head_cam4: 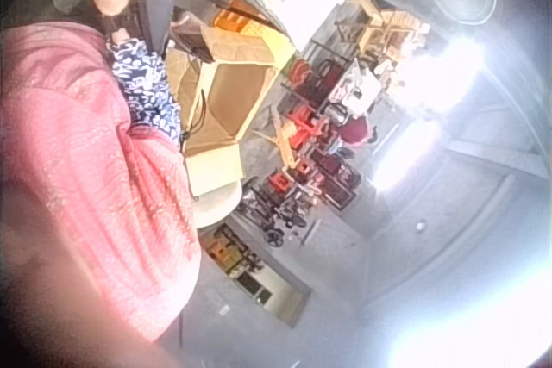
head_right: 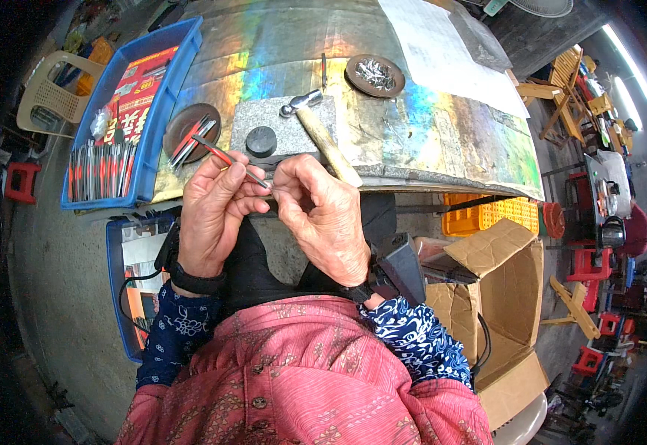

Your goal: The person repeatedly picks up small metal rods from a tray, places them on a metal block, and strikes them with a hammer to shape or flatten the ends. After each strike, the rod is returned to the tray. The person also briefly uses a caliper to measure a rod.

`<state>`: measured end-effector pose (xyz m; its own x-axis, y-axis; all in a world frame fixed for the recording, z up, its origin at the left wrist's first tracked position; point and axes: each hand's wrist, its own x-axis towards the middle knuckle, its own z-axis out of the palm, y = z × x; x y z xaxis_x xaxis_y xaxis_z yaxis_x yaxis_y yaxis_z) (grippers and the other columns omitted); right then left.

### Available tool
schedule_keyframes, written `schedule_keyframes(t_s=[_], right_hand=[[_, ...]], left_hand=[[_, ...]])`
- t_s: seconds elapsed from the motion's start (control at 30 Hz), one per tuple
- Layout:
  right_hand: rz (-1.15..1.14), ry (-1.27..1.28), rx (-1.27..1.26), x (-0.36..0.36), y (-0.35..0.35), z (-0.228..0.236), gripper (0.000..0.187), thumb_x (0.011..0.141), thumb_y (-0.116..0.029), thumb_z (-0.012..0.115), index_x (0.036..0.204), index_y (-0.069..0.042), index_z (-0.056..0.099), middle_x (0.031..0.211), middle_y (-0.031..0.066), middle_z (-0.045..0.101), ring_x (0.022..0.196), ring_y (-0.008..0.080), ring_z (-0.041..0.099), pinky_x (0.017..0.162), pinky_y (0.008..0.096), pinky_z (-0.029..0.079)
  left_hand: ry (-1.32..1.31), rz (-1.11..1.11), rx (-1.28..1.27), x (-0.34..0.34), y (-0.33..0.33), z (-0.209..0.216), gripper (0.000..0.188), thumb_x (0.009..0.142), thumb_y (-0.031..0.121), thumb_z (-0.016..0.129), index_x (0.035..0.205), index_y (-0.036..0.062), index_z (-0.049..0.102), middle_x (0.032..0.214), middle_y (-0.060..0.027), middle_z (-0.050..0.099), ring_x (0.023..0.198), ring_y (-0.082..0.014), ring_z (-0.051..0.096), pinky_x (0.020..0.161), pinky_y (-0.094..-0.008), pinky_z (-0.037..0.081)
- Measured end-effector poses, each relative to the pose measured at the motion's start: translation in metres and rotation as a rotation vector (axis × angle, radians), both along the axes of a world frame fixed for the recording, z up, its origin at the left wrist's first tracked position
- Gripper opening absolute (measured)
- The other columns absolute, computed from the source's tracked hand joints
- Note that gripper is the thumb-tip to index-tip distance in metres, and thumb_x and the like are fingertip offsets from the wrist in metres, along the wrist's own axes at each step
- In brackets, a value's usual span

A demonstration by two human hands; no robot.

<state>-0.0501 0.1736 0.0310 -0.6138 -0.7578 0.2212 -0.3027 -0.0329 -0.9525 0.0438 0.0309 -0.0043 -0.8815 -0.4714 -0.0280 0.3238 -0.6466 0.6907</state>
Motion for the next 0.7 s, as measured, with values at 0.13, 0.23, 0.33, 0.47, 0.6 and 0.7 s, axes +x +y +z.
schedule_keyframes(t_s=[0.13,0.23,0.33,0.47,0.6,0.7], right_hand=[[-0.015,0.041,0.002,0.0004,-0.0016,0.0002,0.012,0.087,0.004,0.058,0.099,0.002,0.056,0.086,0.0024,0.058,0.073,0.0068,0.058,0.066,0.0214,0.049],[-0.035,0.117,0.006,0.0008,-0.0033,0.0010,0.012,0.084,0.007,0.058,0.095,0.002,0.057,0.082,0.0033,0.058,0.070,0.0075,0.057,0.065,0.0218,0.049],[-0.059,0.209,-0.003,0.0012,-0.0047,0.0021,0.017,0.081,0.011,0.058,0.095,0.000,0.057,0.075,0.0051,0.057,0.066,0.0100,0.056,0.063,0.0235,0.048],[-0.079,0.253,0.029,0.0022,-0.0052,0.0032,0.017,0.081,0.010,0.060,0.095,0.000,0.057,0.075,0.0071,0.057,0.065,0.0120,0.057,0.063,0.0246,0.048],[-0.118,0.246,0.048,0.0034,-0.0053,0.0015,0.009,0.084,0.004,0.064,0.092,0.001,0.060,0.082,0.0031,0.059,0.066,0.0067,0.057,0.061,0.0211,0.047],[-0.181,0.273,0.047,0.0066,-0.0046,-0.0025,0.015,0.081,0.005,0.064,0.094,-0.001,0.058,0.076,0.0107,0.060,0.066,0.0206,0.062,0.062,0.0287,0.050]], left_hand=[[-0.010,0.028,-0.043,-0.0014,0.0016,-0.0007,0.018,0.097,0.009,0.056,0.111,-0.0001,0.054,0.096,-0.0167,0.066,0.081,-0.0217,0.070,0.063,-0.0298,0.060],[-0.006,0.061,-0.083,-0.0022,0.0030,-0.0008,0.017,0.096,0.008,0.057,0.111,-0.0007,0.054,0.095,-0.0167,0.066,0.080,-0.0210,0.070,0.063,-0.0295,0.060],[-0.005,0.080,-0.106,-0.0032,0.0044,-0.0014,0.017,0.096,0.007,0.057,0.111,-0.0012,0.054,0.094,-0.0168,0.067,0.080,-0.0204,0.070,0.063,-0.0296,0.060],[-0.009,0.085,-0.130,-0.0044,0.0055,-0.0027,0.017,0.096,0.007,0.057,0.111,-0.0016,0.055,0.095,-0.0171,0.067,0.079,-0.0200,0.069,0.064,-0.0303,0.061],[-0.009,0.102,-0.149,-0.0054,0.0068,-0.0044,0.017,0.096,0.006,0.057,0.111,-0.0018,0.055,0.094,-0.0168,0.067,0.078,-0.0199,0.069,0.065,-0.0314,0.060],[0.000,0.100,-0.125,-0.0042,0.0066,-0.0050,0.017,0.096,0.006,0.056,0.111,-0.0021,0.055,0.094,-0.0165,0.067,0.078,-0.0198,0.069,0.066,-0.0318,0.060]])
